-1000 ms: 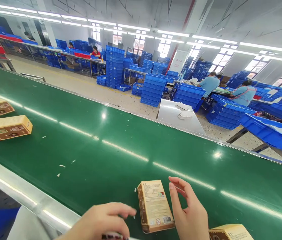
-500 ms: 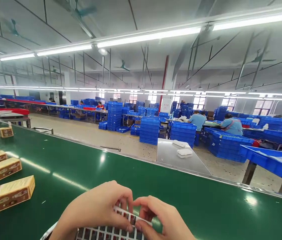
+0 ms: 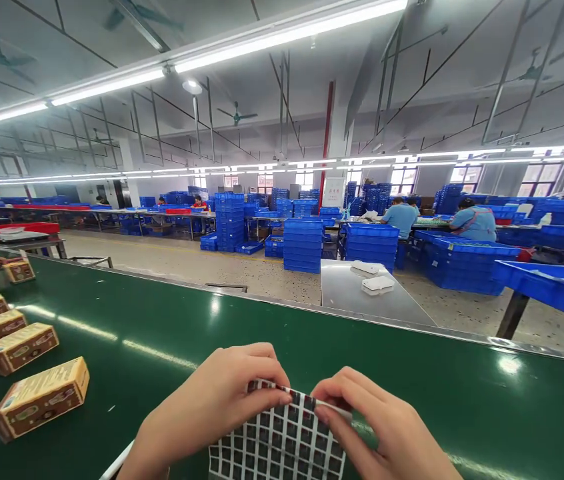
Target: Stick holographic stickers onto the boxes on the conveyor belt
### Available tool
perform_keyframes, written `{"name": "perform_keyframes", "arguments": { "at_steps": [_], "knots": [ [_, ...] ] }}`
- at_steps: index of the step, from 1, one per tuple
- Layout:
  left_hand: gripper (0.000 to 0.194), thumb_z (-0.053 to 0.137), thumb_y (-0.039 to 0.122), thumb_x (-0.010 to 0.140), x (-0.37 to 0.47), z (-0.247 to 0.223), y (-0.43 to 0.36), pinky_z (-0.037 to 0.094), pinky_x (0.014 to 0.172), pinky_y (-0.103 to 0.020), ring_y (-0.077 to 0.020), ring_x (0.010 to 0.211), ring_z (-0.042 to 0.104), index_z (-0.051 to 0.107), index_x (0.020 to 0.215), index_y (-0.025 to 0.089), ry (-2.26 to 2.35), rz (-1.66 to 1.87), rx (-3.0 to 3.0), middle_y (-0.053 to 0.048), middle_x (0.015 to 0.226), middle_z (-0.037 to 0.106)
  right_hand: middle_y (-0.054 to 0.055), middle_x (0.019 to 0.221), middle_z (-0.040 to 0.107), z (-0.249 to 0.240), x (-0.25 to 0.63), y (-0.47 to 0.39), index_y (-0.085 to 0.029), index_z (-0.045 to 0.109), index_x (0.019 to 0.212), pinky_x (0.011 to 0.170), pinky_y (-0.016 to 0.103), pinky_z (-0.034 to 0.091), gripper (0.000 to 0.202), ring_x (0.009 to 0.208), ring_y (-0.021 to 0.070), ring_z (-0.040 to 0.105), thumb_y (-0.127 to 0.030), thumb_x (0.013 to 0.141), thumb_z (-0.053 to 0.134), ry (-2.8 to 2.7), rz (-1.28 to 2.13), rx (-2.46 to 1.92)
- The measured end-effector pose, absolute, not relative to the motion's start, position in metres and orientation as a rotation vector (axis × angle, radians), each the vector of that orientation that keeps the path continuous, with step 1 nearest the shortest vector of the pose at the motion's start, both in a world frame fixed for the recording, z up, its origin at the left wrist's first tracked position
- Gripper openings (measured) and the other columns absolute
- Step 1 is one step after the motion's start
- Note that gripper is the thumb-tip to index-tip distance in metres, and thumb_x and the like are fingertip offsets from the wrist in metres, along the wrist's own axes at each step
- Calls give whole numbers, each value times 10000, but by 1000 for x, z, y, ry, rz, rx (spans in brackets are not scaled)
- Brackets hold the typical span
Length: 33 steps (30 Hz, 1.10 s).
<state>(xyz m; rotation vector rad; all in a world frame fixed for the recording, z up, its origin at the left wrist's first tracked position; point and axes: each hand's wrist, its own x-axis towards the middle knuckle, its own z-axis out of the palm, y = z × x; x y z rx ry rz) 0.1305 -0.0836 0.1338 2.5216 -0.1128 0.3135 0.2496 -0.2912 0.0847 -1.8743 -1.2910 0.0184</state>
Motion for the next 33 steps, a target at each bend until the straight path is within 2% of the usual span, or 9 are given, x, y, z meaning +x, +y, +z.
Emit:
{"name": "perform_keyframes", "arguments": {
  "at_steps": [2, 5, 8, 14, 17, 22, 25, 29, 33],
  "knots": [
    [118, 739, 367, 872, 133, 135, -84, 391, 653, -226, -102, 752, 595, 723, 872, 250, -117, 349, 2509, 64, 879, 648, -14, 891, 668, 88, 254, -298, -297, 666, 965, 694, 201, 528, 213, 780, 154, 657, -395, 1029, 488, -1270, 24, -1897],
    [217, 834, 397, 769, 136, 137, -83, 366, 613, -229, -103, 705, 578, 704, 791, 224, -80, 381, 2485, 75, 765, 651, -14, 908, 666, 96, 257, -309, -294, 651, 972, 709, 201, 533, 228, 791, 152, 656, -412, 1038, 467, -1269, 88, -1932],
    [214, 791, 379, 818, 136, 139, -80, 354, 588, -236, -97, 644, 566, 726, 719, 201, -94, 325, 2435, 59, 663, 671, -12, 882, 656, 102, 253, -313, -282, 638, 940, 704, 218, 525, 233, 784, 157, 644, -420, 1029, 472, -1253, 157, -1943],
    [201, 758, 357, 843, 132, 142, -79, 326, 521, -226, -91, 573, 515, 783, 760, 175, -79, 190, 2373, 22, 611, 667, -19, 815, 662, 107, 237, -301, -271, 690, 856, 650, 225, 488, 133, 740, 162, 625, -373, 894, 613, -1083, 174, -1855],
    [212, 762, 358, 840, 131, 143, -80, 286, 478, -209, -74, 536, 444, 787, 755, 165, -116, 148, 2365, 34, 568, 613, -10, 726, 652, 110, 233, -298, -254, 697, 748, 581, 229, 448, 207, 669, 161, 605, -369, 897, 612, -1076, 156, -1866],
    [255, 753, 368, 849, 129, 145, -80, 253, 451, -189, -54, 507, 374, 775, 723, 147, -163, 123, 2344, 59, 528, 530, 2, 744, 666, 111, 233, -301, -262, 713, 748, 577, 252, 436, 253, 663, 171, 612, -426, 918, 625, -1080, 159, -1843],
    [243, 757, 366, 842, 129, 146, -81, 266, 462, -191, -58, 522, 398, 768, 724, 154, -121, 130, 2351, 56, 543, 549, 13, 752, 670, 109, 233, -302, -262, 720, 746, 575, 262, 443, 270, 655, 179, 610, -441, 923, 621, -1083, 148, -1829],
    [216, 790, 364, 804, 131, 145, -81, 317, 499, -197, -76, 573, 499, 773, 759, 154, -93, 131, 2251, 26, 627, 661, 4, 767, 670, 108, 233, -302, -282, 729, 757, 547, 241, 442, 258, 654, 170, 611, -461, 914, 630, -1051, 149, -1812],
    [189, 781, 332, 805, 131, 143, -82, 315, 491, -196, -69, 562, 480, 789, 753, 149, -101, 134, 2143, 21, 627, 663, 2, 749, 668, 109, 232, -304, -284, 729, 758, 535, 234, 460, 257, 646, 177, 617, -474, 909, 646, -1028, 114, -1804]
  ]
}}
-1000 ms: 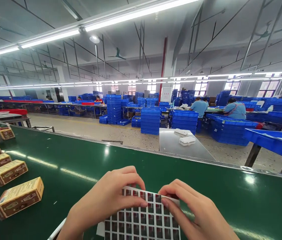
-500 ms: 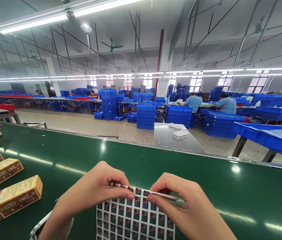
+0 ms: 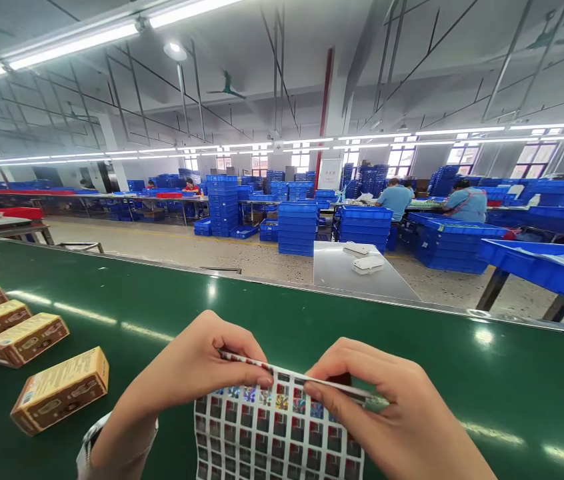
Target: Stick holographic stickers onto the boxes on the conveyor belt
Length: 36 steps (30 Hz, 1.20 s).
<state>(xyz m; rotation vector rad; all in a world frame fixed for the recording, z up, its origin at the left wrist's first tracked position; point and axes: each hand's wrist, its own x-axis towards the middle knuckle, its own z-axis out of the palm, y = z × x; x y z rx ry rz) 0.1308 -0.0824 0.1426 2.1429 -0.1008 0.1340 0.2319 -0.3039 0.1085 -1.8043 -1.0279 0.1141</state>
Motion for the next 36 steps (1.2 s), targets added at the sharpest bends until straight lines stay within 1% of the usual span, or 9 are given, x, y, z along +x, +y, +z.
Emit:
{"name": "perform_keyframes", "arguments": {
  "at_steps": [5, 7, 11, 16, 24, 26, 28, 31, 36],
  "knots": [
    [231, 752, 336, 829, 132, 141, -83, 239, 444, -203, -48, 500, 373, 780, 712, 139, -75, 133, 2151, 51, 538, 556, 0, 748, 675, 108, 234, -303, -276, 731, 750, 557, 229, 476, 262, 635, 170, 617, -468, 910, 651, -1052, 81, -1783],
    [246, 754, 362, 825, 134, 140, -81, 248, 448, -202, -51, 505, 388, 774, 723, 140, -74, 103, 2145, 49, 549, 563, 9, 757, 679, 108, 235, -302, -270, 733, 754, 555, 234, 477, 267, 639, 174, 622, -468, 912, 649, -1063, 80, -1778],
    [226, 759, 389, 811, 135, 139, -80, 256, 450, -213, -67, 495, 404, 786, 872, 173, -59, 49, 2166, 50, 551, 587, 13, 768, 678, 109, 237, -302, -273, 734, 766, 556, 232, 474, 246, 645, 169, 627, -440, 924, 643, -1106, 108, -1781],
    [198, 724, 351, 833, 130, 140, -81, 326, 510, -232, -100, 576, 502, 798, 816, 168, -71, 99, 2241, -11, 666, 706, 18, 789, 687, 111, 239, -301, -272, 732, 795, 596, 243, 500, 242, 683, 181, 650, -418, 953, 622, -1202, 164, -1804],
    [189, 723, 356, 836, 132, 142, -81, 271, 474, -210, -77, 540, 435, 793, 791, 187, -35, 98, 2236, 29, 607, 639, 7, 813, 695, 111, 241, -303, -281, 732, 830, 608, 221, 512, 232, 694, 165, 662, -408, 971, 600, -1222, 131, -1824],
    [203, 751, 389, 817, 133, 142, -79, 267, 471, -205, -71, 514, 423, 789, 863, 195, -22, 96, 2225, 44, 571, 621, 18, 817, 701, 112, 244, -306, -277, 738, 833, 596, 222, 525, 233, 693, 175, 670, -416, 965, 605, -1214, 114, -1840],
    [258, 788, 408, 780, 134, 142, -77, 305, 488, -199, -80, 514, 474, 771, 912, 188, -6, 119, 2201, 47, 553, 623, 23, 793, 703, 113, 247, -309, -276, 744, 817, 568, 218, 537, 238, 662, 182, 675, -434, 947, 622, -1195, 63, -1838],
    [217, 793, 363, 775, 133, 142, -72, 391, 539, -209, -122, 607, 595, 770, 836, 157, -18, 156, 2117, -7, 652, 699, 21, 732, 698, 116, 249, -313, -275, 744, 764, 523, 204, 548, 251, 597, 183, 672, -463, 906, 658, -1151, -7, -1794],
    [209, 794, 350, 777, 134, 141, -70, 362, 513, -216, -108, 569, 544, 805, 752, 143, -40, 204, 2045, -25, 618, 687, 24, 754, 698, 116, 254, -318, -284, 749, 779, 553, 212, 565, 232, 627, 194, 679, -473, 891, 674, -1134, 76, -1797]
  ]
}}
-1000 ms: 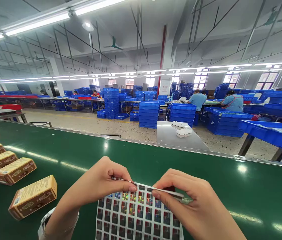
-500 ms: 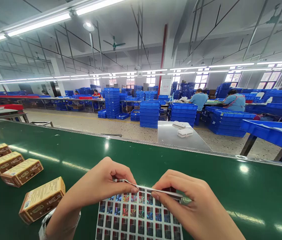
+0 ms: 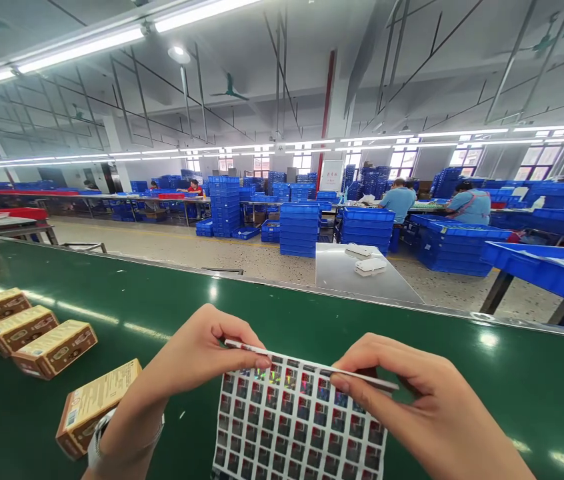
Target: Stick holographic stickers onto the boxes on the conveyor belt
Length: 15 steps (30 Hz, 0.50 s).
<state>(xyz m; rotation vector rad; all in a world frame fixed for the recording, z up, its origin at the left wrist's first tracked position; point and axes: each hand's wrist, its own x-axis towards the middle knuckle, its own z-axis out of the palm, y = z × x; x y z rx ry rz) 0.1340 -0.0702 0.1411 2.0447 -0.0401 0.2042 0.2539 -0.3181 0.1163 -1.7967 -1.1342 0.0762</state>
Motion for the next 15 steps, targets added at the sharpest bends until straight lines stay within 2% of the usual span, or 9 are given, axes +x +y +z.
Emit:
{"name": "perform_keyframes", "arguments": {
  "at_steps": [4, 8, 11, 15],
  "knots": [
    [221, 780, 373, 801, 135, 139, -68, 352, 523, -228, -107, 577, 520, 828, 831, 160, -74, 193, 2007, -33, 651, 701, 34, 809, 691, 113, 255, -322, -285, 752, 817, 604, 231, 552, 263, 686, 202, 670, -516, 897, 653, -1034, 156, -1824],
    [283, 700, 415, 882, 134, 136, -63, 360, 556, -249, -111, 600, 494, 824, 976, 179, -173, 185, 2026, -42, 707, 722, 18, 768, 665, 114, 244, -321, -296, 744, 754, 604, 242, 516, 277, 675, 196, 623, -561, 824, 698, -828, 185, -1783],
    [318, 692, 444, 884, 134, 135, -61, 338, 549, -257, -111, 597, 457, 828, 939, 162, -192, 239, 2046, -21, 668, 687, 16, 755, 654, 117, 238, -320, -300, 740, 730, 598, 249, 505, 282, 666, 198, 606, -572, 799, 715, -789, 183, -1760],
    [315, 662, 393, 908, 134, 137, -62, 337, 572, -261, -111, 620, 425, 824, 928, 123, -197, 240, 2043, 2, 651, 626, 22, 781, 660, 115, 253, -323, -330, 751, 770, 616, 248, 520, 286, 693, 212, 629, -605, 828, 696, -884, 221, -1774]
  ]
}}
